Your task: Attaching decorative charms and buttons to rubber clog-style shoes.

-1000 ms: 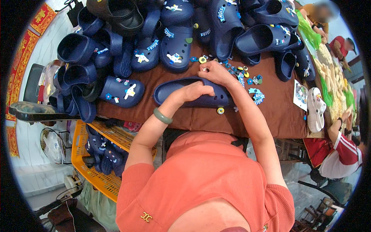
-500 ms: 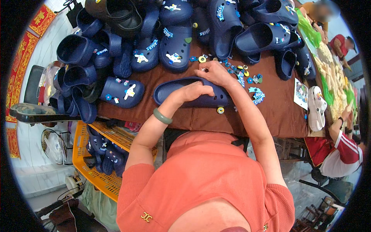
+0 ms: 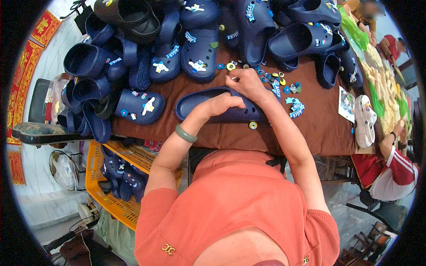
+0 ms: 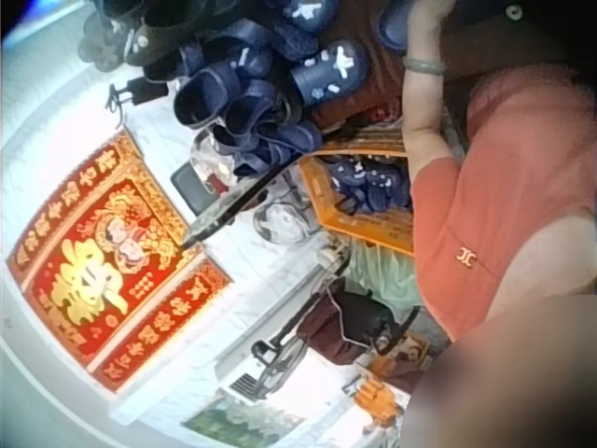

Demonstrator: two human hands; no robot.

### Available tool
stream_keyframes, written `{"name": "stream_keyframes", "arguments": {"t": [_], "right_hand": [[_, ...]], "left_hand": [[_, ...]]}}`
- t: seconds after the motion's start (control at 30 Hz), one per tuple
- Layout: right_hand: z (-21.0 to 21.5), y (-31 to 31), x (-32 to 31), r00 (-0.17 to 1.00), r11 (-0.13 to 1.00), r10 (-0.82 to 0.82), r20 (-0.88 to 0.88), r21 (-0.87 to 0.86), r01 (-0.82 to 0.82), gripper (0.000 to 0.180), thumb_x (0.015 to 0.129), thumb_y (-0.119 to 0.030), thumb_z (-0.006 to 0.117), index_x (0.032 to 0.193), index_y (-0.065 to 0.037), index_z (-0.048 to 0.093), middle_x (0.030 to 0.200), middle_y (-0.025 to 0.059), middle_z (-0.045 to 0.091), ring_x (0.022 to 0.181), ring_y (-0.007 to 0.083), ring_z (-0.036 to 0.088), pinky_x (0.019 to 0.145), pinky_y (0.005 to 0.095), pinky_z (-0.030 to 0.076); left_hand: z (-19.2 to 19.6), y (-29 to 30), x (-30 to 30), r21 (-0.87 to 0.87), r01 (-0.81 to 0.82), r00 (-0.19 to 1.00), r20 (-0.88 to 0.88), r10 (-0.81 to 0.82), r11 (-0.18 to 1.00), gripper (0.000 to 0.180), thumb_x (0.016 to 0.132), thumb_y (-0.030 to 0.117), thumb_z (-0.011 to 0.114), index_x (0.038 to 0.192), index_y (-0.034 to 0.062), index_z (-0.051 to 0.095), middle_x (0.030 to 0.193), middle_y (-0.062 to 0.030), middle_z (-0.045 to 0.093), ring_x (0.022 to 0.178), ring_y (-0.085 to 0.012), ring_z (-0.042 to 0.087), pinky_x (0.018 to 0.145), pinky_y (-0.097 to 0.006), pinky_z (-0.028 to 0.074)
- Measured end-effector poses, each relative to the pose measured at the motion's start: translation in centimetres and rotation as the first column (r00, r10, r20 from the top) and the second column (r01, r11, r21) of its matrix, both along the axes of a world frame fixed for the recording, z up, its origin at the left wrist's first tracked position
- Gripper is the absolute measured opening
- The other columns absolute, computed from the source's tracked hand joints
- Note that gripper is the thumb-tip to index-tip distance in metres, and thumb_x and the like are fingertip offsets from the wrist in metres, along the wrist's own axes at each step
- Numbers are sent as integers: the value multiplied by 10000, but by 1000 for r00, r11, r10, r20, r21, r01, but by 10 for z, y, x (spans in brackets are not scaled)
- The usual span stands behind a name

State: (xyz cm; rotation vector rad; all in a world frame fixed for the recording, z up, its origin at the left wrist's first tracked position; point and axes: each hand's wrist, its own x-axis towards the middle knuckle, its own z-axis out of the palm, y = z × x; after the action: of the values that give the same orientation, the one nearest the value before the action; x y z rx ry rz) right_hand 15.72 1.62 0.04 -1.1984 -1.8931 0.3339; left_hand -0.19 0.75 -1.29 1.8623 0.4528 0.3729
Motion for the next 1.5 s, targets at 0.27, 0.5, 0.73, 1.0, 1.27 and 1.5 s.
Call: {"name": "stream_keyframes", "arguments": {"t": [0.27,0.5,0.73,1.0,1.27,1.5], "right_hand": [[1,2,8,966,969,-245,-81,23,248,256,795,-251,652,653,-39,630,622,184,613,591,365,619,562,424,501],[4,-11,69,810,876,-481,-334,-216,431,322,813,-305,673,725,5,653,590,154,608,519,177,583,527,340,451],[-35,-16,78,868,856,-443,-225,-393,335,415,841,-382,652,778,28,635,659,157,618,606,151,552,597,338,439],[-29,-25,67,730,927,-313,-608,-364,94,442,974,-390,489,821,-21,678,752,8,615,658,96,550,599,241,407],[-41,-16,77,198,858,-467,-862,-496,-135,422,993,-408,434,967,-34,626,698,-7,563,581,97,495,511,233,357],[-41,-15,84,5,876,-375,-927,-356,-324,324,966,-179,483,1206,37,515,1053,115,617,913,182,602,763,264,491]], "left_hand": [[-4,1,4,-286,-131,991,-37,126,949,232,845,235,541,842,28,645,838,5,618,807,-78,535,737,-263,434],[-2,-12,-18,180,-245,969,37,243,953,284,881,232,489,853,-11,634,854,-36,647,835,-126,571,788,-296,434],[12,-24,-56,-356,-493,861,-67,504,794,279,906,218,457,882,21,652,872,-67,659,854,-149,581,795,-300,431],[21,-23,-49,-523,-349,917,-21,398,777,316,944,264,450,973,20,650,1030,-57,643,917,-115,591,826,-269,453],[9,-23,-11,-646,-276,909,64,411,711,317,953,290,466,1083,40,612,1040,-39,639,933,-120,593,860,-276,456],[1,-20,-6,-474,-309,914,92,396,825,348,954,304,470,1111,26,607,1064,-52,638,968,-127,591,894,-281,448]]}}
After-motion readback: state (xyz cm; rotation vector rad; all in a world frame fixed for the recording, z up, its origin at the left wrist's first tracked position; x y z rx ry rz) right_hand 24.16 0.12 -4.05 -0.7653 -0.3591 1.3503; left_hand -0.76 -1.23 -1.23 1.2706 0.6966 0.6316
